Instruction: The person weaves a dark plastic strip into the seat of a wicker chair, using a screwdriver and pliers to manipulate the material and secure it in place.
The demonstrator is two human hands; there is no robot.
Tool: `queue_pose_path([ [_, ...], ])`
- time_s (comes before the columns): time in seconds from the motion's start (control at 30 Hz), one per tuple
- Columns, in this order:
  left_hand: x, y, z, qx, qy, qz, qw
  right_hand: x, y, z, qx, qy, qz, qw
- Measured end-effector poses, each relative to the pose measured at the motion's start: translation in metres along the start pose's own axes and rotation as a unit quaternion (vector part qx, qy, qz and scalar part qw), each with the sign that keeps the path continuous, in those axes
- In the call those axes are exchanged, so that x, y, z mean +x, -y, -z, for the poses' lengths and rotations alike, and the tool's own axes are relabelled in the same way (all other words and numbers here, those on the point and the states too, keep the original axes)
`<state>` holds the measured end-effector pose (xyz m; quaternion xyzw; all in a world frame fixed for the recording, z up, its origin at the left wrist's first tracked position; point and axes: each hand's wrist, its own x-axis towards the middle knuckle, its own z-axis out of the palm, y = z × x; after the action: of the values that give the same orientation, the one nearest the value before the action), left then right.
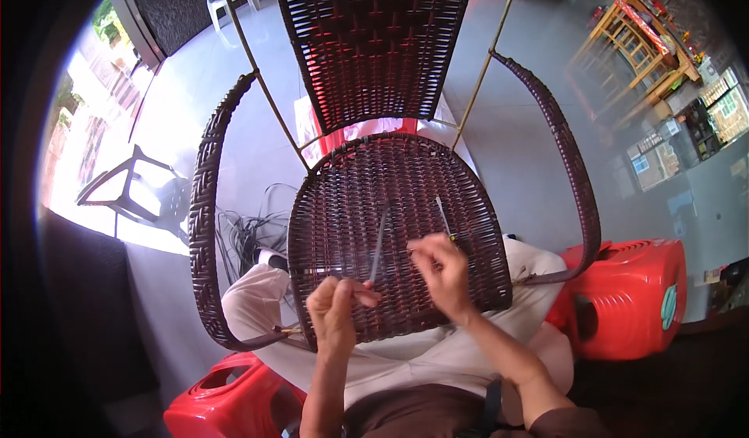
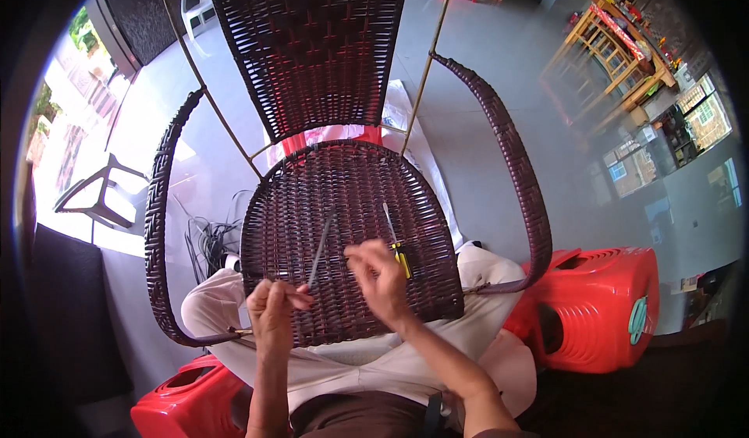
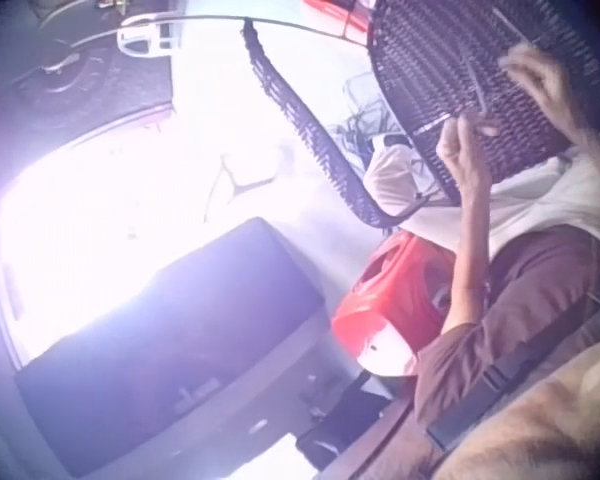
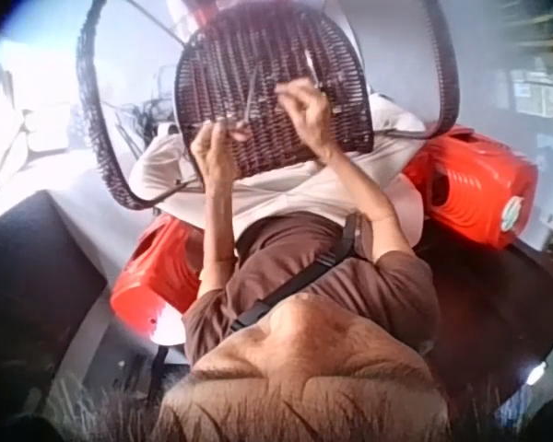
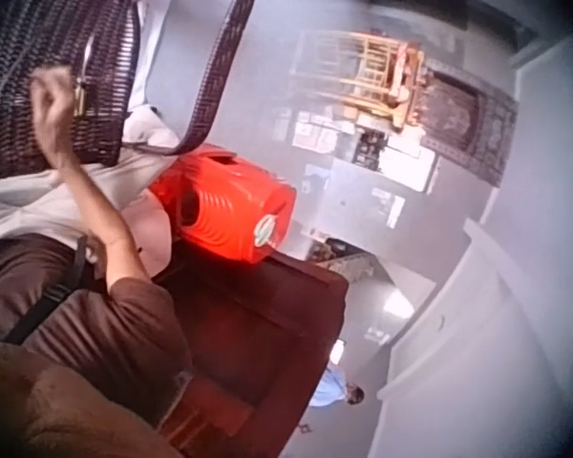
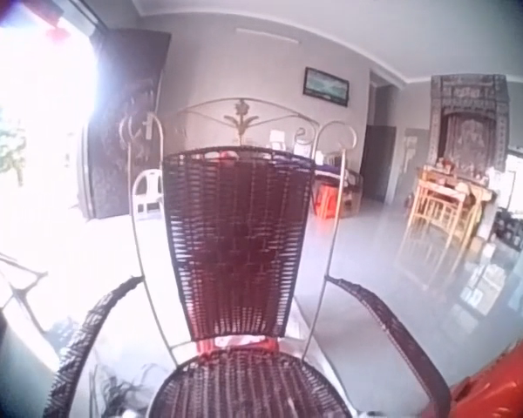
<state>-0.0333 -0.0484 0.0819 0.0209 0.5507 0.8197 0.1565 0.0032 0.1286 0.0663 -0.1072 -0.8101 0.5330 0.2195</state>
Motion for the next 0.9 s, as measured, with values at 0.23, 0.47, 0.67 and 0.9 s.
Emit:
queue_pose_path([
  [0.23, -0.010, -0.007, -0.007, 0.015, 0.001, 0.000, 1.000, 0.065, -0.059, -0.030, -0.164, 0.029, 0.157, 0.974],
  [0.47, 0.003, -0.019, -0.012, 0.027, 0.002, -0.013, 1.000, 0.075, -0.071, -0.039, -0.163, 0.023, 0.210, 0.964],
  [0.67, 0.037, -0.052, -0.036, 0.075, -0.004, -0.096, 0.993, 0.097, -0.077, -0.047, -0.144, 0.038, 0.204, 0.968],
  [0.9, 0.091, -0.057, -0.050, 0.033, 0.016, -0.138, 0.990, 0.120, -0.083, -0.060, -0.057, -0.003, 0.097, 0.994],
])
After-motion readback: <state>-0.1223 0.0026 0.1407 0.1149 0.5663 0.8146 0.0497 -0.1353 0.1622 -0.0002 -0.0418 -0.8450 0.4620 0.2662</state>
